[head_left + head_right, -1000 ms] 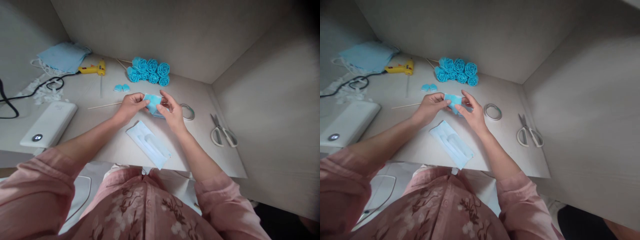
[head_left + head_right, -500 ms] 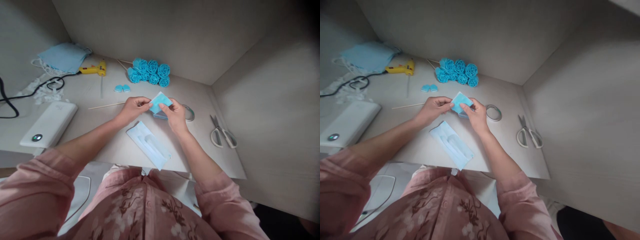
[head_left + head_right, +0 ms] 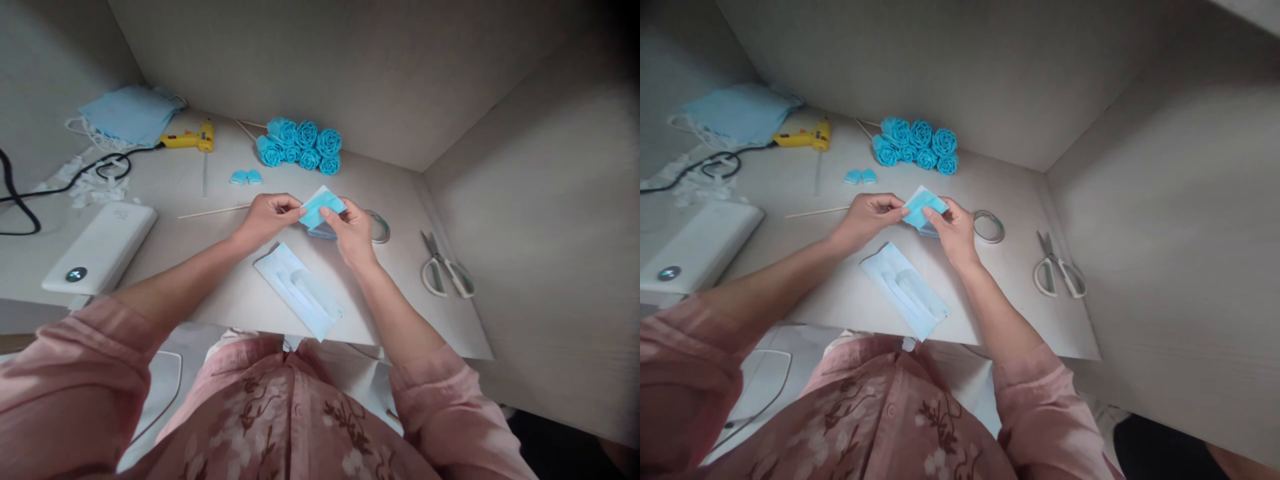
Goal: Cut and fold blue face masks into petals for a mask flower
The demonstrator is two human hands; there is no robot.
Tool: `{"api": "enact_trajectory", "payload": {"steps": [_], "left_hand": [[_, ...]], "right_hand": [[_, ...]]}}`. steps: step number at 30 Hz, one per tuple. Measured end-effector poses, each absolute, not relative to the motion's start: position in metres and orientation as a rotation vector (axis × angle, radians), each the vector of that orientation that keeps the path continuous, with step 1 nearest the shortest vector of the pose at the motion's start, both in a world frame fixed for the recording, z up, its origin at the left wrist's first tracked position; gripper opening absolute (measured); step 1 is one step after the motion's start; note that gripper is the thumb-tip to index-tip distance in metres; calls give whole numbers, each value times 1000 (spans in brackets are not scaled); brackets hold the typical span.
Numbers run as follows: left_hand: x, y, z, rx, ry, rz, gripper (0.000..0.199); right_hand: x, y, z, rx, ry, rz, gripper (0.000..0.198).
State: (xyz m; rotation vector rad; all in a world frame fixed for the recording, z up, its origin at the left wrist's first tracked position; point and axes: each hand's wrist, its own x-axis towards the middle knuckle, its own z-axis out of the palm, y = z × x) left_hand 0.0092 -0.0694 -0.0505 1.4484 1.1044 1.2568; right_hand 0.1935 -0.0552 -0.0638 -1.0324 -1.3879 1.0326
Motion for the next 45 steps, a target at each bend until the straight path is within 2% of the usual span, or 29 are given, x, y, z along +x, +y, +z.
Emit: {"api": "enact_trajectory", "payload": {"steps": [7,10,17,25,28,32,45], "left_hand": [[12,-70,-48,1481,1014,1243,29],[11,-70,-47,1536,1032,1236,24],[7,-67,-51,1436,1033,1302,28],[8,-70,-47,1516,1088,1233,26],[10,-74,-43,1610,1105,1187,21],[11,-76,-41,1619,1086,1164,25],[9,-73,-45,1581,1159,1130,25]], "right_hand": [[195,-59,-62,-1079,-1613,833,27],[192,-64,-58,-1056,-1712,759,26],[193,-62,-57,-1069,-1751,700,29],[196,-63,-54,-985,-1750,806,53],[194,-66,-52,-997,-1758,794,42],[194,-64,-54,-1063,-1684,741,23],[196,-54,-65,-1020,-1442,942,26]]}}
